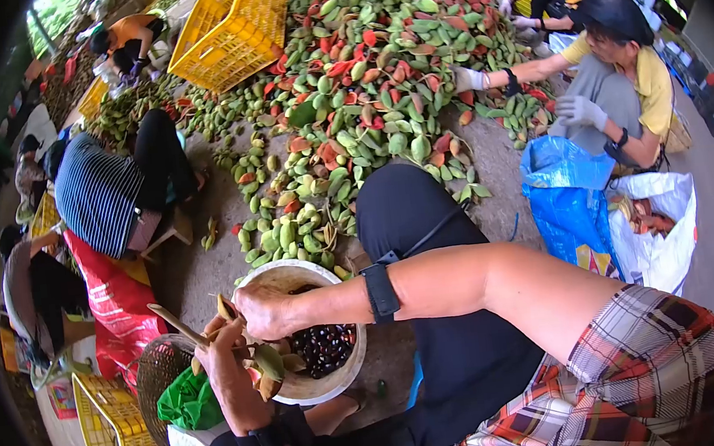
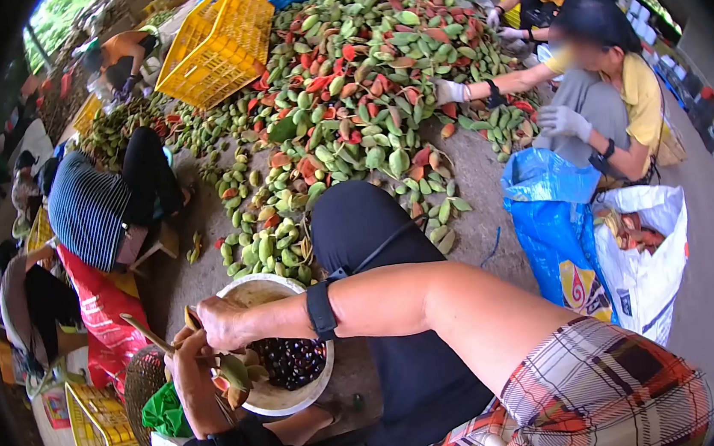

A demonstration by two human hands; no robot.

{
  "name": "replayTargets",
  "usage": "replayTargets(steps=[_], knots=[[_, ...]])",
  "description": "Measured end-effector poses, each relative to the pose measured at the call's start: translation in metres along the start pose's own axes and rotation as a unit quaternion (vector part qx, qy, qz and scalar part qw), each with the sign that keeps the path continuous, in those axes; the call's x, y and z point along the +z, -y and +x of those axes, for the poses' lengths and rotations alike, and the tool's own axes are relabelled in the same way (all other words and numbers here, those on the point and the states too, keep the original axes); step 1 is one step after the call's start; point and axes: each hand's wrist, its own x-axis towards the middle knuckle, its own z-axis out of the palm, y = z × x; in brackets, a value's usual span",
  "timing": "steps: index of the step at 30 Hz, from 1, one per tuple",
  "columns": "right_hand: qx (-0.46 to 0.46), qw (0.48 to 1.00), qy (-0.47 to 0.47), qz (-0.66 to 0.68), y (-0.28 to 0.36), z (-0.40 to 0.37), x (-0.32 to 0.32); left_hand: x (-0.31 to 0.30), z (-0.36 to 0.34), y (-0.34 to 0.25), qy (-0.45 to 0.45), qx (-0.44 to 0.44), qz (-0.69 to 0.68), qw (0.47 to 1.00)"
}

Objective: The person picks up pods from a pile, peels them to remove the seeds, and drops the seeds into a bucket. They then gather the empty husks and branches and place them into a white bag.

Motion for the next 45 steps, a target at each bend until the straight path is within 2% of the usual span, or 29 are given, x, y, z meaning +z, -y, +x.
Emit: replayTargets(steps=[2,3,5,7,11,13,14,15,17,19,21,23,25,26,27,29,31,33,37,39,41,42,43,45], knots=[[-0.005,1.0,-0.017,-0.025,-0.002,0.0,0.003,0.005,-0.005,-0.005,0.078,0.052,0.059,0.994],[-0.013,0.998,-0.024,-0.053,-0.002,0.0,0.006,0.006,-0.004,-0.004,0.082,0.052,0.061,0.993],[0.001,0.998,-0.044,-0.051,-0.007,0.004,0.01,0.005,-0.001,0.002,0.037,0.047,0.052,0.997],[-0.033,0.993,-0.007,-0.117,-0.003,0.002,-0.002,0.001,0.005,0.007,0.047,0.054,0.044,0.996],[-0.025,0.993,-0.041,-0.106,0.008,0.007,-0.026,0.005,0.004,0.005,0.031,0.065,0.045,0.996],[-0.083,0.995,0.01,0.047,0.005,0.016,-0.028,0.007,-0.002,-0.005,0.038,0.068,0.102,0.992],[-0.038,0.994,0.017,0.096,0.003,0.015,-0.027,0.01,-0.005,-0.009,0.03,0.07,0.113,0.991],[-0.035,0.994,0.013,0.098,0.003,0.017,-0.028,0.007,-0.004,-0.01,0.034,0.076,0.121,0.989],[0.034,0.974,0.068,0.215,0.004,0.02,-0.031,0.004,-0.007,-0.014,0.047,0.068,0.144,0.986],[0.037,0.961,0.076,0.265,0.002,0.018,-0.034,0.006,-0.007,-0.012,0.044,0.067,0.164,0.983],[-0.022,0.986,0.018,0.166,-0.002,0.023,-0.027,0.009,-0.009,-0.01,0.055,0.088,0.149,0.983],[-0.029,0.986,-0.018,0.164,-0.004,0.024,-0.02,0.012,-0.013,-0.014,0.067,0.082,0.148,0.983],[-0.032,0.99,0.052,0.131,0.008,0.014,-0.033,0.005,-0.015,-0.011,0.078,0.077,0.127,0.986],[-0.088,0.989,0.041,0.109,0.0,0.024,-0.024,0.001,-0.018,-0.015,0.089,0.074,0.125,0.985],[-0.088,0.989,0.038,0.108,0.001,0.023,-0.027,-0.002,-0.017,-0.014,0.092,0.075,0.125,0.985],[-0.184,0.975,0.063,0.108,0.0,0.022,-0.03,-0.008,-0.014,-0.01,0.062,0.107,0.112,0.986],[-0.175,0.979,0.078,0.064,0.004,0.021,-0.035,-0.012,-0.013,-0.013,0.095,0.115,0.126,0.981],[-0.248,0.965,0.056,0.07,0.002,0.028,-0.029,-0.012,-0.015,-0.016,0.099,0.132,0.141,0.976],[-0.274,0.957,0.034,0.093,-0.004,0.031,-0.025,-0.008,-0.014,-0.009,0.051,0.12,0.056,0.99],[-0.267,0.96,0.044,0.069,-0.003,0.027,-0.027,-0.013,-0.01,-0.003,0.066,0.1,0.037,0.992],[-0.184,0.976,0.106,-0.054,0.01,0.014,-0.037,-0.002,-0.015,0.0,0.029,0.16,0.124,0.979],[-0.187,0.974,0.093,-0.089,0.01,0.014,-0.032,0.004,-0.017,-0.003,0.017,0.111,0.079,0.991],[-0.188,0.974,0.094,-0.089,0.008,0.016,-0.029,0.005,-0.017,-0.004,0.015,0.112,0.08,0.99],[-0.196,0.957,0.117,-0.179,0.003,0.017,-0.024,0.006,-0.019,-0.002,-0.002,0.124,0.19,0.974]])
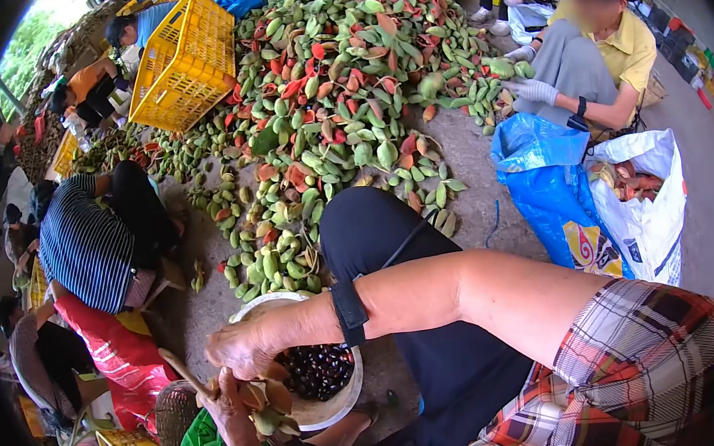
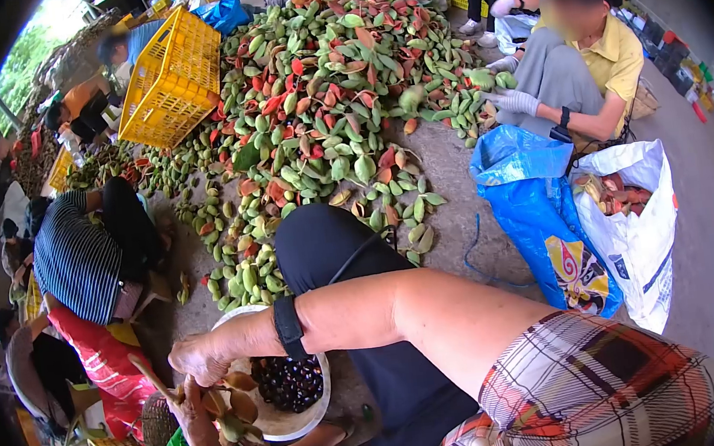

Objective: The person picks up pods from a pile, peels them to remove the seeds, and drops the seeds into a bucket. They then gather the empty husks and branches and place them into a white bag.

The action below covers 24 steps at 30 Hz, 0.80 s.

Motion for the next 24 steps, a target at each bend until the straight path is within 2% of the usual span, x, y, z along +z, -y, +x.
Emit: replayTargets(steps=[1,2,4,5,6,8,9,11,12,14,15,16,18,20,21,22,24], knots=[[-0.002,1.0,0.002,-0.001,-0.01,0.001,0.014,-0.006,0.005,0.012,0.0,0.03,0.055,0.998],[-0.036,0.998,-0.051,-0.03,-0.026,0.002,0.036,-0.011,0.013,0.023,-0.003,0.028,0.055,0.998],[-0.103,0.978,-0.16,-0.085,-0.047,0.004,0.068,-0.013,0.017,0.02,0.066,-0.017,0.007,0.998],[-0.053,0.99,-0.106,-0.08,-0.055,0.006,0.072,-0.009,0.01,0.01,0.038,-0.015,0.026,0.999],[-0.093,0.969,-0.215,-0.075,-0.071,0.015,0.098,-0.006,0.012,0.005,0.038,0.01,0.008,0.999],[0.061,0.996,-0.059,0.008,-0.036,0.008,0.059,-0.005,0.011,-0.006,-0.033,-0.008,-0.003,0.999],[0.055,0.997,-0.052,0.01,-0.037,0.015,0.065,-0.014,0.014,-0.004,-0.012,0.003,-0.028,1.0],[0.182,0.98,-0.084,-0.005,-0.04,0.025,0.075,-0.024,0.014,-0.003,-0.017,0.037,-0.015,0.999],[0.17,0.973,-0.157,0.021,-0.036,0.017,0.071,-0.023,0.014,-0.007,-0.019,0.059,0.001,0.998],[0.214,0.971,-0.069,0.085,-0.011,-0.006,0.034,-0.027,0.015,-0.005,-0.02,0.062,0.0,0.998],[0.214,0.971,-0.065,0.088,-0.014,-0.006,0.034,-0.026,0.013,-0.01,-0.056,0.049,-0.016,0.997],[0.199,0.977,-0.064,0.036,-0.017,-0.005,0.037,-0.027,0.011,-0.015,-0.093,0.036,-0.031,0.994],[0.187,0.98,-0.071,-0.024,-0.01,-0.005,0.025,-0.036,0.009,-0.018,-0.07,0.032,-0.038,0.996],[0.123,0.973,-0.195,0.03,-0.011,0.0,0.016,-0.039,0.005,-0.021,-0.042,0.022,-0.056,0.997],[0.029,0.96,-0.263,0.09,-0.012,0.0,0.015,-0.04,0.002,-0.028,0.022,0.023,-0.088,0.996],[0.021,0.97,-0.193,0.144,-0.014,0.0,0.011,-0.039,0.0,-0.026,0.019,0.019,-0.086,0.996],[-0.06,0.95,-0.088,0.292,-0.017,0.0,0.013,-0.033,-0.001,-0.021,-0.07,0.026,-0.196,0.978]])
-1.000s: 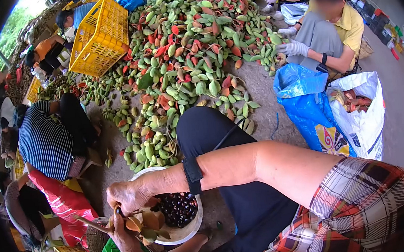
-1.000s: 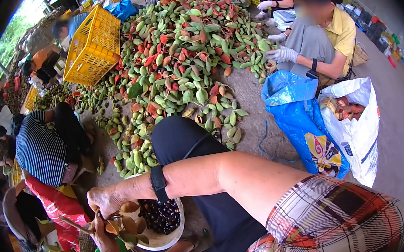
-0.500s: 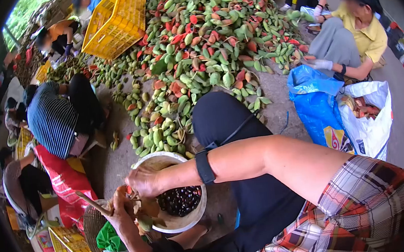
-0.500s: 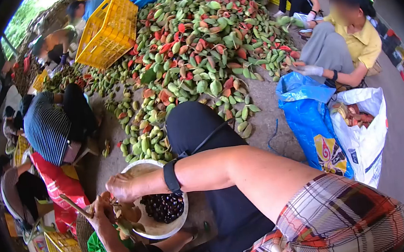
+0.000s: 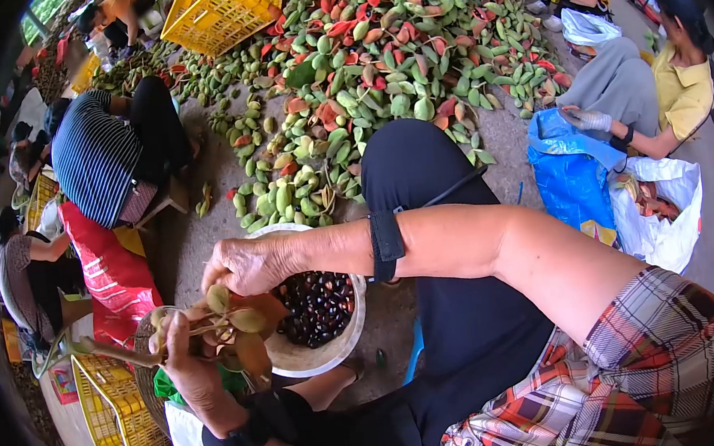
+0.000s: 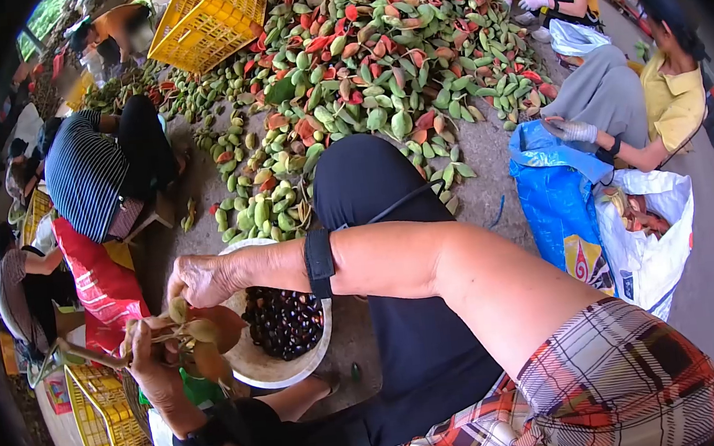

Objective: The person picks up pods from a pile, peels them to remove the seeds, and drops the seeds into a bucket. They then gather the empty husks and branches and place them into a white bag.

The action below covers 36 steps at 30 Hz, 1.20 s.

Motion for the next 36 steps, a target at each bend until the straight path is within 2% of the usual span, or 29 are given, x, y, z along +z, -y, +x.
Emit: replayTargets(steps=[1,3,6,7,8,10,11,12,16,18,20,21,24,26,28,29,30,31,32,34,35,36], knots=[[0.001,1.0,0.0,0.003,-0.003,-0.001,0.001,-0.006,0.003,-0.002,0.054,-0.012,-0.006,0.998],[0.068,0.994,0.073,0.04,-0.005,-0.004,0.002,-0.004,0.001,-0.004,0.056,-0.005,-0.013,0.998],[0.079,0.992,0.088,0.044,-0.005,-0.007,-0.006,-0.003,0.0,-0.004,0.07,-0.002,-0.038,0.997],[0.138,0.983,0.106,0.056,0.006,-0.011,-0.011,-0.008,0.003,-0.002,0.075,-0.012,-0.067,0.995],[0.15,0.974,0.108,0.131,0.01,-0.014,-0.011,-0.011,0.006,-0.002,0.079,-0.02,-0.097,0.992],[0.125,0.967,0.128,0.182,0.009,-0.012,-0.012,-0.001,0.006,-0.012,-0.028,-0.061,-0.063,0.996],[0.184,0.95,0.113,0.224,0.013,-0.015,-0.013,0.005,0.004,-0.012,-0.047,-0.071,-0.073,0.994],[0.196,0.954,0.114,0.198,0.006,-0.012,-0.014,0.011,0.0,-0.014,-0.07,-0.08,-0.082,0.991],[0.219,0.943,0.061,0.244,-0.002,-0.01,-0.019,-0.016,0.023,-0.001,-0.02,-0.178,-0.194,0.965],[0.246,0.943,0.014,0.226,0.014,-0.011,-0.023,-0.019,0.025,0.002,-0.002,-0.148,-0.211,0.966],[0.259,0.935,0.02,0.241,0.007,-0.011,-0.027,-0.024,0.028,0.003,0.029,-0.165,-0.236,0.957],[0.259,0.935,0.024,0.241,0.007,-0.012,-0.026,-0.023,0.03,0.004,0.001,-0.17,-0.235,0.957],[0.236,0.951,0.025,0.197,0.007,-0.013,-0.024,-0.021,0.032,0.007,-0.007,-0.185,-0.237,0.954],[0.273,0.949,-0.036,0.152,0.008,-0.014,-0.021,-0.023,0.034,0.014,-0.014,-0.188,-0.241,0.952],[0.288,0.938,-0.063,0.181,0.004,-0.016,-0.016,-0.026,0.038,0.022,-0.019,-0.166,-0.323,0.931],[0.304,0.918,-0.099,0.234,0.001,-0.018,-0.013,-0.028,0.041,0.024,-0.058,-0.151,-0.316,0.935],[0.318,0.894,-0.136,0.286,-0.003,-0.019,-0.011,-0.024,0.039,0.019,-0.059,-0.15,-0.315,0.935],[0.291,0.927,-0.097,0.216,-0.011,-0.02,-0.01,-0.014,0.035,0.013,-0.095,-0.133,-0.311,0.936],[0.291,0.927,-0.098,0.217,-0.019,-0.02,-0.007,-0.008,0.033,0.008,-0.13,-0.116,-0.307,0.936],[0.184,0.979,-0.032,0.081,-0.02,-0.018,0.003,-0.025,0.036,0.017,-0.095,-0.105,-0.306,0.941],[0.217,0.974,-0.022,0.06,-0.017,-0.017,0.004,-0.033,0.033,0.018,-0.029,-0.085,-0.257,0.962],[0.133,0.991,-0.025,0.017,-0.027,-0.02,0.007,-0.034,0.031,0.021,0.045,-0.064,-0.212,0.974]])
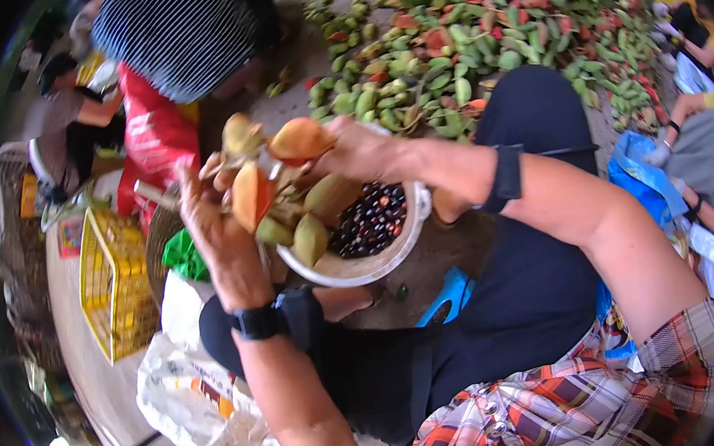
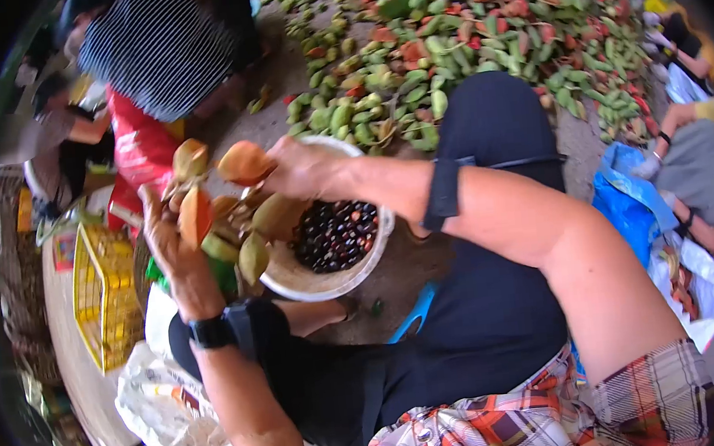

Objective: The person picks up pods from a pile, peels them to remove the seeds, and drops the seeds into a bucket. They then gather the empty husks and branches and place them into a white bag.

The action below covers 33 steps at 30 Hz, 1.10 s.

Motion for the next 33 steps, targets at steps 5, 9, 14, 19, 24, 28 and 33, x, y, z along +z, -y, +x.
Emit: replayTargets(steps=[5,9,14,19,24,28,33], knots=[[0.001,0.977,0.085,0.194,-0.004,-0.004,0.013,-0.002,0.004,-0.001,-0.024,0.007,-0.015,1.0],[0.087,0.987,0.106,0.079,0.015,-0.017,0.01,-0.008,-0.003,0.016,-0.041,0.102,0.089,0.99],[0.17,0.979,0.104,-0.034,0.03,-0.022,-0.004,-0.021,0.016,0.016,-0.009,-0.181,-0.049,0.982],[0.154,0.982,0.07,0.084,0.017,-0.025,-0.011,0.003,0.01,0.042,-0.004,-0.257,0.011,0.966],[0.143,0.964,-0.045,0.219,0.018,-0.028,-0.014,0.047,-0.005,0.062,0.075,-0.283,0.046,0.955],[0.114,0.958,-0.08,0.249,0.02,-0.027,-0.015,0.024,-0.002,0.087,0.071,-0.258,0.04,0.963],[0.062,0.986,-0.086,0.125,0.028,-0.026,-0.014,0.011,0.003,0.083,0.064,-0.24,0.065,0.967]])
